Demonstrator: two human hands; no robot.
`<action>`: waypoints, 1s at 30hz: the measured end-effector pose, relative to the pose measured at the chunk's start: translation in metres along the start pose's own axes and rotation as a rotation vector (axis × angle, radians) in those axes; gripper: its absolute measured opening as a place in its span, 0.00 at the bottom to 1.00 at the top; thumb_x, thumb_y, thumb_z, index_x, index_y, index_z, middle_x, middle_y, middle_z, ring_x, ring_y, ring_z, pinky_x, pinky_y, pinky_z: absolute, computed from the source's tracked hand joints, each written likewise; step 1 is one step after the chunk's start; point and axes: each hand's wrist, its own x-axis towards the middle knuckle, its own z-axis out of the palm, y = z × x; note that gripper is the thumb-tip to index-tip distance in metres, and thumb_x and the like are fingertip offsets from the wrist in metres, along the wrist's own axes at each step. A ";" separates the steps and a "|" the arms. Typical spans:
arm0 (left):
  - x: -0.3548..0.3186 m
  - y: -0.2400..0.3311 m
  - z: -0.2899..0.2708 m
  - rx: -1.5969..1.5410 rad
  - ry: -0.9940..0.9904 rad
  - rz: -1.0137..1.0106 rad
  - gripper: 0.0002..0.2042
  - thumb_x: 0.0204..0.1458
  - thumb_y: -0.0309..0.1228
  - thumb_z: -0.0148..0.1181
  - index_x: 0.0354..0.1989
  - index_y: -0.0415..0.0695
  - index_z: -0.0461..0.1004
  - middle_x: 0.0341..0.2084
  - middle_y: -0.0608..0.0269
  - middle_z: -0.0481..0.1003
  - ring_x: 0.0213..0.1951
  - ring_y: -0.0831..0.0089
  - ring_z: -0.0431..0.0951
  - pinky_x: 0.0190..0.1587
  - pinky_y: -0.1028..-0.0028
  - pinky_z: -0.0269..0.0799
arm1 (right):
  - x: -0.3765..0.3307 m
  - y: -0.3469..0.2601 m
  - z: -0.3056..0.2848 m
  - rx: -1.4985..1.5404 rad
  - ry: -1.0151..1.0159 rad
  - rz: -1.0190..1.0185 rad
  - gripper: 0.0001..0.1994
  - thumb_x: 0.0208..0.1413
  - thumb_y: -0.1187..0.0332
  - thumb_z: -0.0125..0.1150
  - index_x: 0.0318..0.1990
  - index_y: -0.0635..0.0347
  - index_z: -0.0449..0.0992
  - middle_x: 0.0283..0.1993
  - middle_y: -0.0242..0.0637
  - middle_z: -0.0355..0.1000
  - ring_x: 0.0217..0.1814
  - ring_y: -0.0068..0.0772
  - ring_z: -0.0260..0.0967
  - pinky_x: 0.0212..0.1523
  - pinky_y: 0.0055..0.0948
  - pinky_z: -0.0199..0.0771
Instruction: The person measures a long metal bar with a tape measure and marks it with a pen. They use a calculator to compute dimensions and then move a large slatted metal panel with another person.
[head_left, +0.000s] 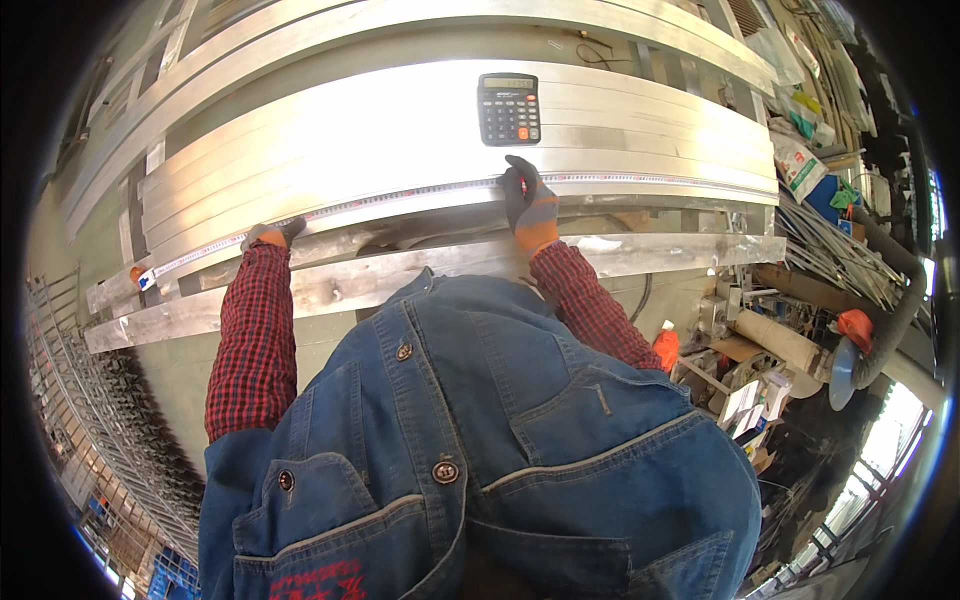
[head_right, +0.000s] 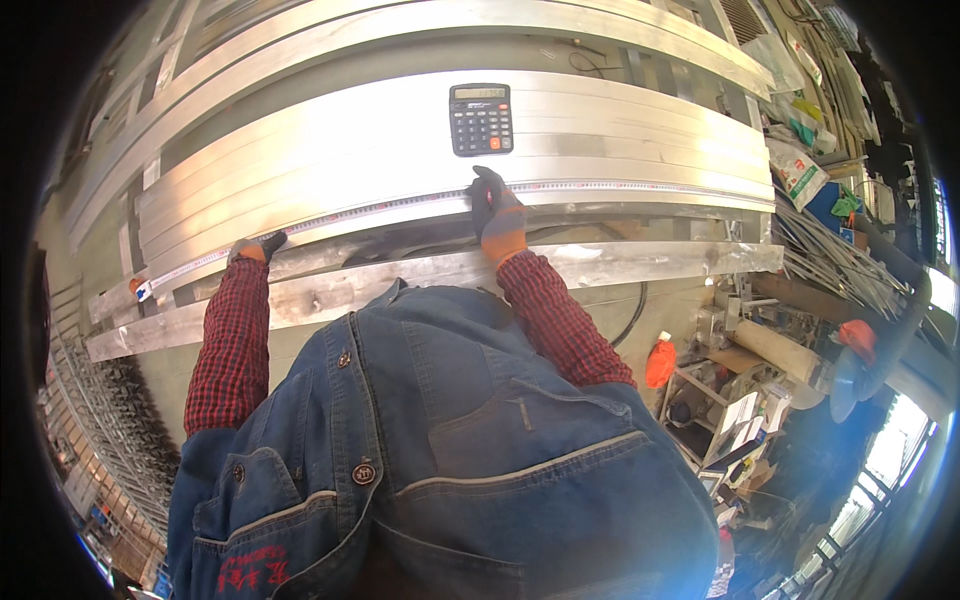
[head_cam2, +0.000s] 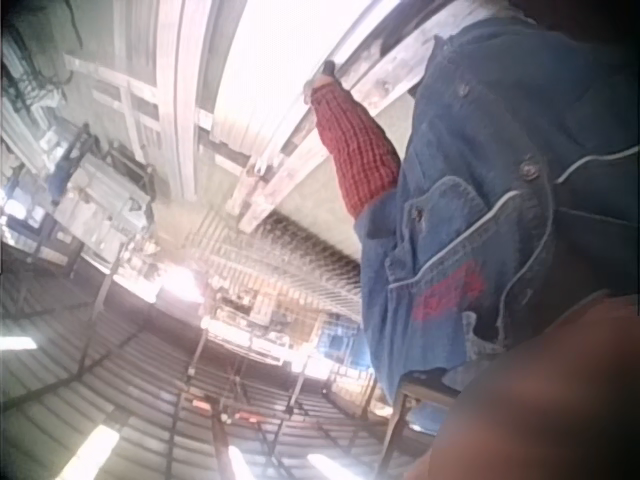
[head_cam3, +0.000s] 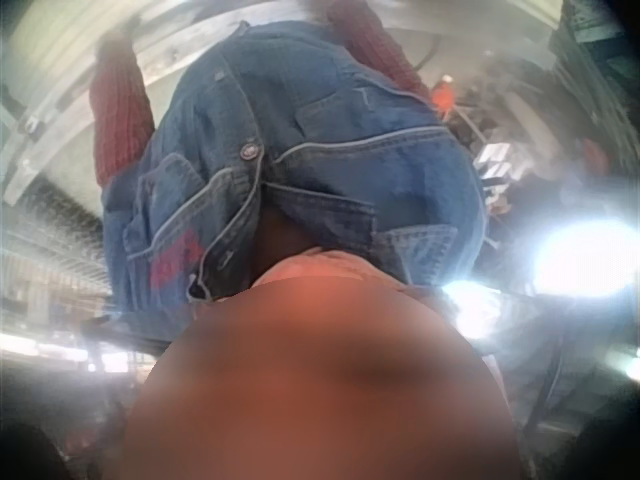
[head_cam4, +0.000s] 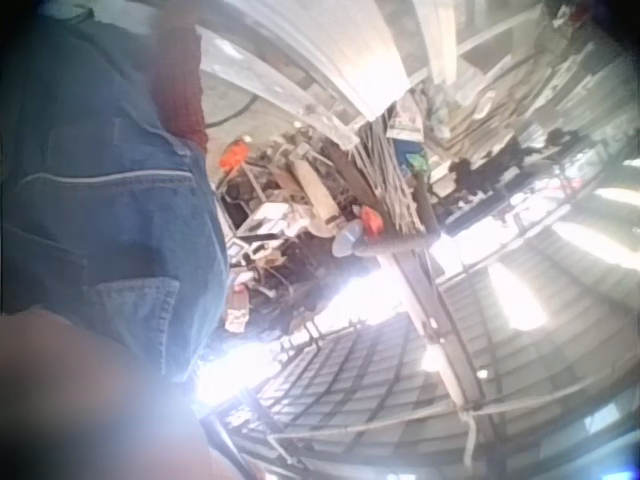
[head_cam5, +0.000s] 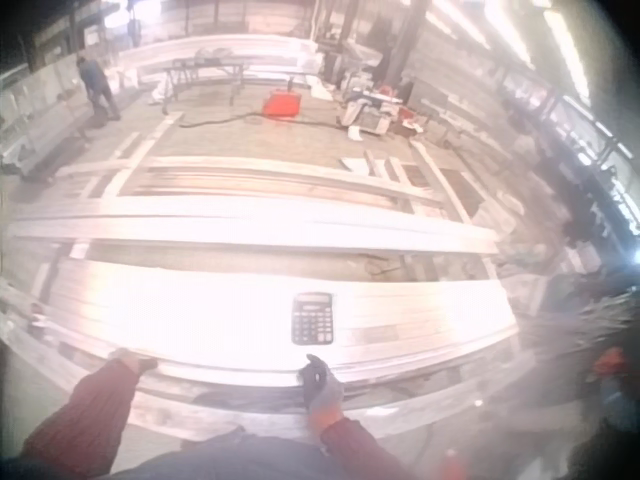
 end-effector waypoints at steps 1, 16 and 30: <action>0.006 -0.004 0.003 0.027 0.003 0.025 0.47 0.49 0.75 0.67 0.71 0.54 0.78 0.68 0.50 0.78 0.69 0.51 0.77 0.71 0.60 0.71 | 0.006 0.001 -0.004 -0.043 0.038 -0.036 0.14 0.69 0.72 0.60 0.59 0.58 0.80 0.46 0.44 0.85 0.47 0.46 0.84 0.51 0.41 0.82; -0.003 0.008 0.001 -0.014 0.065 -0.010 0.48 0.47 0.73 0.71 0.69 0.48 0.80 0.65 0.49 0.80 0.66 0.52 0.79 0.68 0.61 0.74 | 0.056 0.006 -0.015 -0.356 0.114 -0.127 0.22 0.61 0.73 0.61 0.64 0.57 0.77 0.52 0.51 0.80 0.57 0.58 0.77 0.60 0.52 0.76; -0.007 0.003 0.005 -0.078 0.092 -0.074 0.48 0.44 0.74 0.72 0.65 0.45 0.83 0.63 0.47 0.82 0.65 0.52 0.81 0.67 0.61 0.75 | -0.035 -0.006 0.014 -0.107 -0.302 -0.165 0.14 0.71 0.63 0.62 0.57 0.57 0.83 0.47 0.52 0.84 0.51 0.56 0.83 0.54 0.45 0.83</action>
